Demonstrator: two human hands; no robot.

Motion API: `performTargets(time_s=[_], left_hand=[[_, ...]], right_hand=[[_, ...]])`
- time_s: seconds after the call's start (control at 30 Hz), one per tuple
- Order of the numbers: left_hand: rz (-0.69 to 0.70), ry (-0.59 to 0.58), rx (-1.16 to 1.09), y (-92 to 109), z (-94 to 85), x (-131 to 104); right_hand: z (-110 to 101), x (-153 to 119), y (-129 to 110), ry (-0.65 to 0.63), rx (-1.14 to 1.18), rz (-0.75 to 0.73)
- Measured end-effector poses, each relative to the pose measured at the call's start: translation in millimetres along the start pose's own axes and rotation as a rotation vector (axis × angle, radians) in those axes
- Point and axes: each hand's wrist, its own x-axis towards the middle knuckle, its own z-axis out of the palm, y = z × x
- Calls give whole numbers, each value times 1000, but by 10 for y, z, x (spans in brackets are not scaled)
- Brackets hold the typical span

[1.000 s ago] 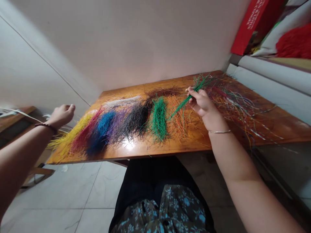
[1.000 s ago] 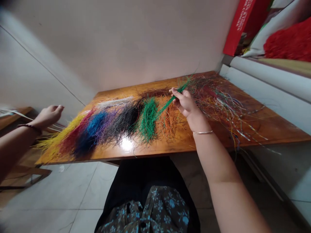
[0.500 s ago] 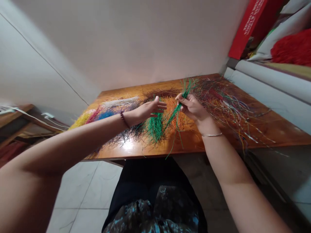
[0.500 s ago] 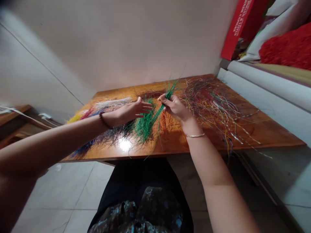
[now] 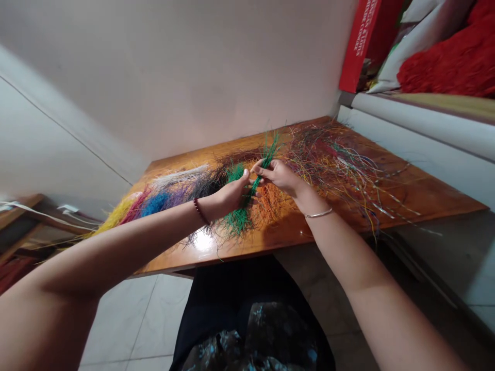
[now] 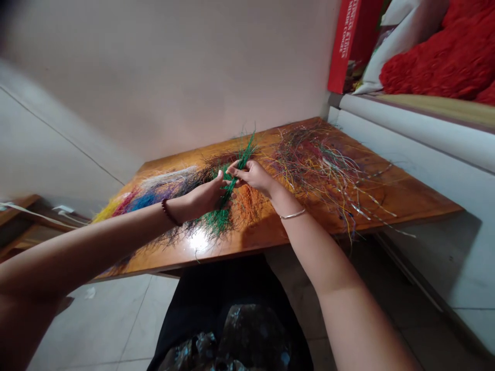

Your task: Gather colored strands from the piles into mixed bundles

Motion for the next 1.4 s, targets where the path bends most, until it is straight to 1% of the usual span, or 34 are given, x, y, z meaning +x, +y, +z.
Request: performTargets(time_s=[0.1, 0.2, 0.37, 0.53, 0.67, 0.83, 0.9, 1.0, 1.07, 1.1, 1.2, 1.27, 1.3, 1.4], left_hand=[[49, 59, 70, -71, -3, -10], [48, 36, 102, -110, -44, -18], [7, 1, 56, -136, -124, -35], [28, -16, 66, -160, -121, -81], [50, -11, 60, -229, -140, -101], [74, -46, 39, -327, -201, -115], [79, -34, 40, -345, -210, -147], [100, 49, 33, -337, -223, -232], [120, 123, 3, -309, -247, -302], [123, 157, -26, -290, -267, -336], [91, 239, -167, -241, -348, -407], [37, 278, -270, -231, -411, -414], [11, 293, -315, -234, -441, -402], [-43, 303, -412, -258, -512, -305]], right_hand=[[16, -2, 28, -21, -23, -12], [33, 6, 45, -17, -46, 9], [55, 16, 74, -25, -60, 21], [51, 9, 113, -48, -61, 19], [63, 8, 134, -95, -73, 54], [86, 2, 155, -149, -56, 85], [94, -11, 147, -174, -63, 112], [94, -27, 115, -184, -30, 180], [76, -24, 85, -141, 63, 212], [61, -17, 67, -99, 132, 226], [0, 13, -2, 95, 350, 283], [-36, 27, -47, 217, 439, 315], [-47, 32, -63, 257, 466, 324], [-52, 42, -63, 289, 509, 351]])
